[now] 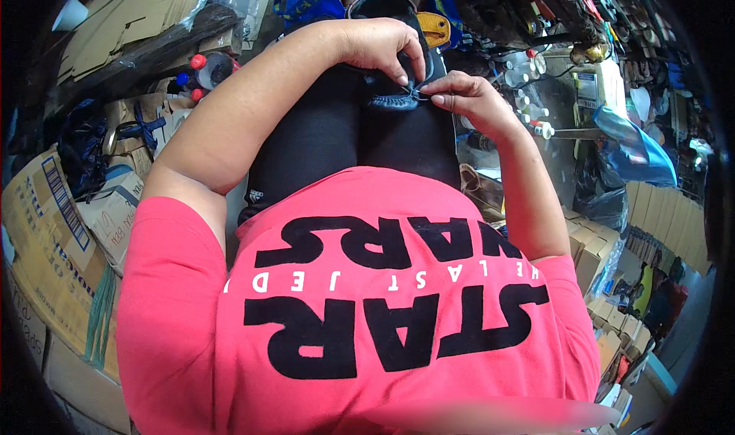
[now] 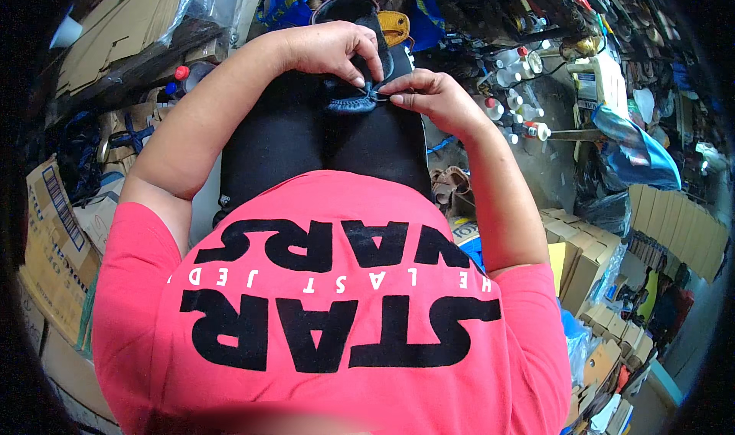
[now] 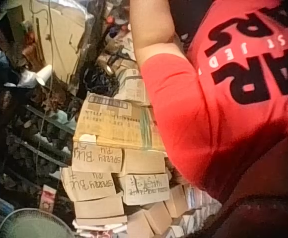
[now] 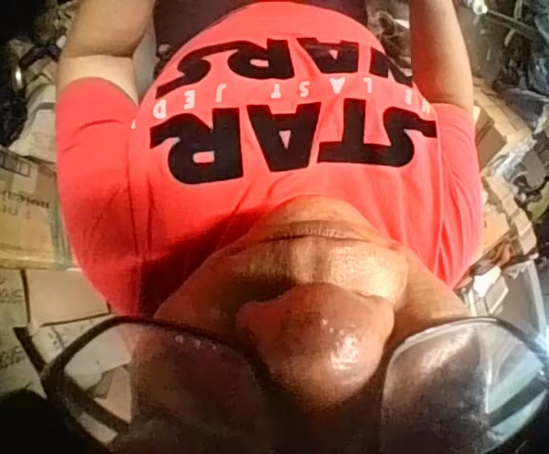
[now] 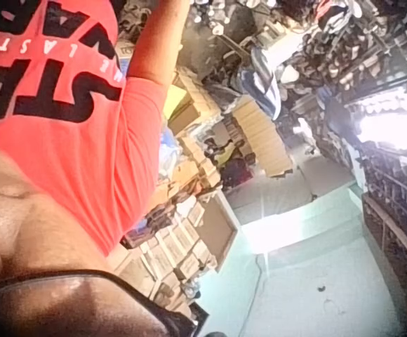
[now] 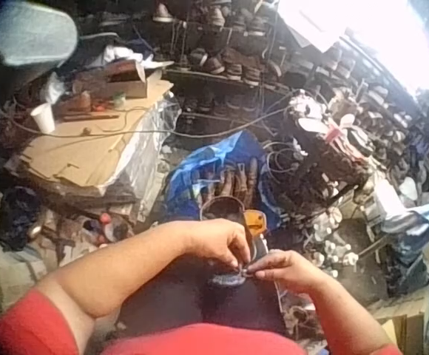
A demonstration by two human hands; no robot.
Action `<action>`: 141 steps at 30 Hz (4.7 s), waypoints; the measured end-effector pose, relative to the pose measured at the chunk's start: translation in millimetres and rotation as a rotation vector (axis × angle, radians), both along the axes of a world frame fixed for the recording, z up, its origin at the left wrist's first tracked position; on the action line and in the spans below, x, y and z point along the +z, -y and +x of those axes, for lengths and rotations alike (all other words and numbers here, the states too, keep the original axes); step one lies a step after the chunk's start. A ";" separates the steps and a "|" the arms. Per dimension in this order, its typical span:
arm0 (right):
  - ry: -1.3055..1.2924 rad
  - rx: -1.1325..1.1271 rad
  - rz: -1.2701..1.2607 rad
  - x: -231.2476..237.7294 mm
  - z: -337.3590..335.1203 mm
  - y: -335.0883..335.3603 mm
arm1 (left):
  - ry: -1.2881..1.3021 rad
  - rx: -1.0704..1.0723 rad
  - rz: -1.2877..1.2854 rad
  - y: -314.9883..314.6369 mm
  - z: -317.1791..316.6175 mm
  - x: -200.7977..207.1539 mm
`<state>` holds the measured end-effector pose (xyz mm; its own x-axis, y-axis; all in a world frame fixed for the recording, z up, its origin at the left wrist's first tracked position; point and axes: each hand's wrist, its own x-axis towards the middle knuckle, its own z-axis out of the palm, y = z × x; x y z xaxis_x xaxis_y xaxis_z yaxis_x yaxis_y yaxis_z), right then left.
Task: Hand-stitching the edge of a leather shoe component using a needle and thread.
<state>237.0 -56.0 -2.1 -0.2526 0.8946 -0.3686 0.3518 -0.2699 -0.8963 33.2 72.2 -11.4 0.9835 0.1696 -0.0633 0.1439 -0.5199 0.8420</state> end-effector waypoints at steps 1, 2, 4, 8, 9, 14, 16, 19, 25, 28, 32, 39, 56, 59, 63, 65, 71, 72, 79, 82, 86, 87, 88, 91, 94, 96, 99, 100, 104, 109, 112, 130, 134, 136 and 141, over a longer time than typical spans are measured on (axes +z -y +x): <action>-0.016 -0.008 -0.001 -1.8 -0.4 -1.1 | 0.025 0.010 0.010 0.2 0.4 -2.3; -0.032 -0.016 -0.002 -3.5 -1.0 -1.4 | 0.025 0.013 0.011 0.0 0.3 -4.5; -0.008 -0.050 0.006 -9.8 -5.4 1.2 | -0.019 0.049 0.026 2.2 1.3 -2.5; 0.167 -0.117 0.152 -8.5 -24.3 6.9 | -0.069 0.061 0.064 6.9 2.8 -5.5; 0.323 -0.091 0.306 -5.8 -27.4 8.8 | 0.030 0.141 0.107 11.4 -1.1 -6.5; 0.388 -0.090 0.406 4.8 -32.9 25.1 | 0.363 0.479 0.434 26.6 -32.8 -14.6; 0.533 -0.075 0.486 7.7 -36.2 33.6 | 0.268 0.648 0.354 45.9 -51.2 -4.9; 0.772 0.006 0.756 -2.4 -40.0 47.2 | 0.155 0.664 0.145 73.0 -65.0 12.5; 0.818 0.031 0.714 -0.6 -43.3 51.3 | 0.178 0.698 0.686 91.1 -63.1 -0.5; 0.711 0.035 0.595 -0.2 -33.3 45.2 | 0.097 0.719 0.821 90.7 -57.6 -1.4; 0.405 0.017 0.415 -0.8 -16.2 29.2 | 0.240 0.682 0.567 78.2 -53.1 -9.0; 0.343 0.140 0.318 -8.0 2.2 6.1 | 0.188 0.650 0.554 75.0 -49.8 -13.5; 0.123 0.135 0.158 -10.5 5.7 0.3 | 0.092 0.589 0.534 73.6 -40.0 -11.9; 0.138 0.165 0.165 -8.9 5.1 -4.0 | 0.089 0.533 0.488 62.0 -34.1 -8.9; 0.211 0.162 0.167 -1.1 -1.3 3.3 | 0.144 0.404 0.556 65.7 -37.2 -1.2; 0.186 0.124 0.218 -6.3 -2.2 14.4 | 0.074 0.540 0.575 77.6 -43.2 3.3; -0.032 -0.116 -0.029 -10.6 -12.8 15.3 | -0.091 0.683 0.391 79.9 -40.0 -2.8; -0.135 -0.173 -0.005 -14.8 -15.1 16.2 | -0.158 0.700 0.322 79.2 -36.3 -1.6; -0.063 -0.177 0.019 -16.7 -19.4 11.9 | -0.324 0.674 0.244 77.9 -22.0 3.8; 0.017 -0.154 0.024 -13.8 -21.0 5.3 | -0.335 0.645 0.213 74.9 -19.3 5.0; 0.071 -0.030 0.022 -5.6 -24.3 -4.5 | -0.350 0.547 0.190 69.7 -16.9 8.4; 0.102 0.009 -0.001 -3.0 -24.4 -5.0 | -0.346 0.526 0.189 69.1 -16.4 7.7; 0.104 0.008 0.002 -4.4 -22.9 -4.5 | -0.344 0.526 0.191 68.9 -17.2 7.0; 0.034 0.003 0.015 -8.6 -15.5 -2.3 | -0.135 0.515 0.499 69.0 -23.7 10.2; -0.096 -0.095 0.021 -6.0 -3.7 6.8 | -0.166 0.487 0.521 72.4 -33.7 15.7; -0.156 -0.140 0.002 -13.7 3.7 11.7 | -0.135 0.528 0.600 75.0 -41.0 15.3; -0.206 -0.205 -0.002 -22.1 6.4 16.1 | -0.193 0.534 0.560 80.6 -38.6 21.3; -0.051 -0.172 0.152 -23.0 7.4 17.4 | -0.192 0.535 0.560 80.5 -36.9 20.5; 0.154 -0.206 0.349 -20.9 0.2 32.3 | -0.286 0.538 0.311 78.0 -28.0 16.4; 0.319 -0.178 0.366 -7.0 -1.6 49.7 | -0.160 0.522 0.279 76.0 -20.2 7.0; 0.252 -0.117 0.265 9.5 10.0 58.8 | -0.214 0.418 0.459 72.7 -19.4 9.3; 1.051 0.581 0.741 29.0 -31.4 -0.2 | -0.176 0.359 0.631 75.0 -25.6 -3.5; 0.934 0.555 0.767 19.1 -15.4 -1.6 | -0.062 0.354 0.755 77.7 -40.1 1.7; 0.904 0.529 0.785 11.8 -2.1 2.0 | -0.066 0.354 0.787 81.1 -54.0 4.4; 0.941 0.371 0.688 1.9 39.5 29.9 | -0.080 0.394 0.854 95.9 -102.5 19.0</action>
<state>276.5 -85.9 -0.2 -0.4242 0.9052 -0.0235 0.8945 0.4149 -0.1664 -69.3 -23.7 7.6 0.8434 0.5094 0.1709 0.4820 -0.8578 0.1784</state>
